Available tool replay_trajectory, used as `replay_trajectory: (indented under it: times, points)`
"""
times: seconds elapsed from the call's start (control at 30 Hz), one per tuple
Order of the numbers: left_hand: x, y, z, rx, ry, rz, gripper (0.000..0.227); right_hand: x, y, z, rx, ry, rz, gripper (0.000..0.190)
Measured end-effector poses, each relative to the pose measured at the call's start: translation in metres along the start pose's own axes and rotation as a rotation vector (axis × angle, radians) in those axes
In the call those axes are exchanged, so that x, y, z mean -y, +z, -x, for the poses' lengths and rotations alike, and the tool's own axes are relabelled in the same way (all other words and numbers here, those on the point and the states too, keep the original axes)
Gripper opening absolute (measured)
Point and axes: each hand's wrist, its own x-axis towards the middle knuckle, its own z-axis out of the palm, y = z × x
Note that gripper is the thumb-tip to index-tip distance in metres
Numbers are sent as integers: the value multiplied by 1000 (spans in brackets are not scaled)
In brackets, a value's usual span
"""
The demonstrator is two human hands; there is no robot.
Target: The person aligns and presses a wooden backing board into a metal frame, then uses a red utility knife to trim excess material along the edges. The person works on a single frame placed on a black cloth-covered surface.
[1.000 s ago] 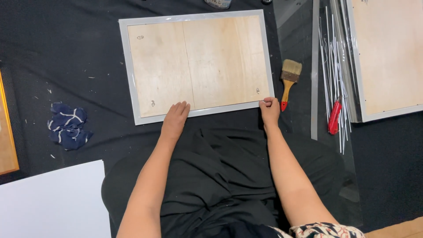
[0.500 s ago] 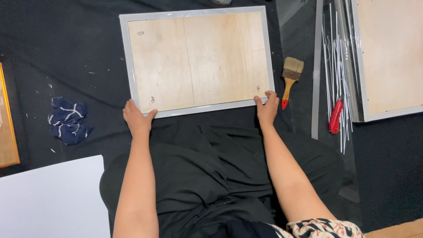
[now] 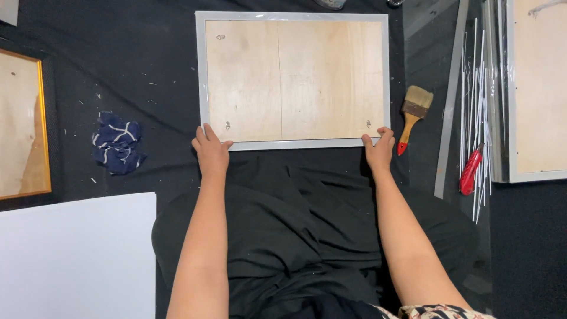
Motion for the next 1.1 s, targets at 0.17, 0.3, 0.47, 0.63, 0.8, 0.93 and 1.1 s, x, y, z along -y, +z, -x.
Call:
replay_trajectory:
  times: [0.17, 0.3, 0.47, 0.63, 0.8, 0.93, 1.1]
  points:
    - [-8, -10, 4, 4, 0, -13, 86, 3, -2, 0, 30, -13, 21, 49]
    - [-13, -14, 6, 0, 23, -52, 83, -1, 0, -3, 31, -6, 42, 49]
    - [-16, -13, 6, -138, 104, -88, 77, 8, 1, 12, -80, 33, -58, 43]
    - [-1, 5, -3, -459, 380, -314, 54, 46, 22, 48, -241, 71, -138, 29]
    - [-8, -4, -9, -220, 450, -185, 69, 143, 48, 104, 378, 25, -201, 24]
    - [-2, -11, -31, -337, 877, -387, 36, 190, 96, 122, 650, -154, -91, 30]
    - [11, 12, -37, -464, 1079, -371, 8, 211, 174, 128, 960, 412, -578, 33]
